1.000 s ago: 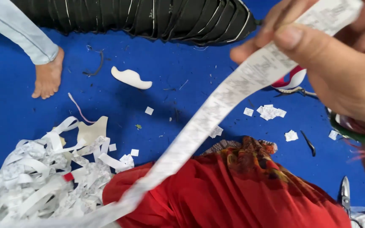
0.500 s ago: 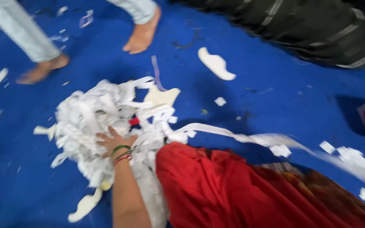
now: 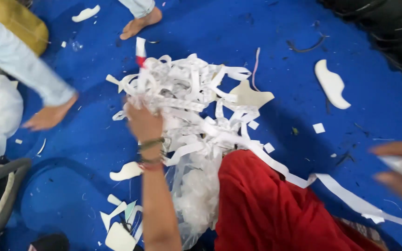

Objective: The person sorts and organizes small white labels and fabric components for shoe manufacturing while sitting on the floor.

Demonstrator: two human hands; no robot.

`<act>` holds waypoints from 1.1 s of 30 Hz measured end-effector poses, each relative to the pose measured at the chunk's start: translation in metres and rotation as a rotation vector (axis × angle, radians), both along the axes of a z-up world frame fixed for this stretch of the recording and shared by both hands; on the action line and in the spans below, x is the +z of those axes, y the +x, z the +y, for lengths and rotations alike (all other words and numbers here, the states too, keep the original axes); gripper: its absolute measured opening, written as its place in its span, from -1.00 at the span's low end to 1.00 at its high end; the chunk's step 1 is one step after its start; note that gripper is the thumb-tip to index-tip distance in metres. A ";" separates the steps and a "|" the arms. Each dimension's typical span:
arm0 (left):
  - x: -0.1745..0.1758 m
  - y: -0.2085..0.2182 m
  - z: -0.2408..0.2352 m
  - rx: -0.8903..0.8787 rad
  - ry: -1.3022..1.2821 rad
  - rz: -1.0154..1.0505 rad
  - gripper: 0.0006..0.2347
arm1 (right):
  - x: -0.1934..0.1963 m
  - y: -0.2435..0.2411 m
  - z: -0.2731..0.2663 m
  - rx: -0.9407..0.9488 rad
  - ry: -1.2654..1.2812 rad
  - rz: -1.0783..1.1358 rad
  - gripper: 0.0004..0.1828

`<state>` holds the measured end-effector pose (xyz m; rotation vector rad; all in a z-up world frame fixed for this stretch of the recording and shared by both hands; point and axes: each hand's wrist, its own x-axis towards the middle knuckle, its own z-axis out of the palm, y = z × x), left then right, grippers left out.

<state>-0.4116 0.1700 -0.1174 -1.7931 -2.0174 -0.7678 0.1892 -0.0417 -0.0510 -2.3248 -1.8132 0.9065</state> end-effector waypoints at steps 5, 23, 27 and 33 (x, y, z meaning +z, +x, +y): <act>0.091 0.213 -0.131 -1.057 -0.336 -0.794 -0.40 | 0.106 -0.134 0.030 0.172 0.001 0.204 -0.61; 0.059 0.148 -0.073 -0.034 -0.008 -0.730 -0.71 | -0.178 0.062 -0.113 0.051 0.469 -0.005 -0.75; -0.012 0.188 -0.050 -0.541 -0.121 -0.469 -0.79 | -0.237 0.036 -0.127 -0.202 0.303 0.139 -0.70; -0.067 0.225 -0.034 -0.473 -0.380 -0.038 -0.72 | -0.237 0.053 -0.133 -0.045 0.406 0.098 -0.54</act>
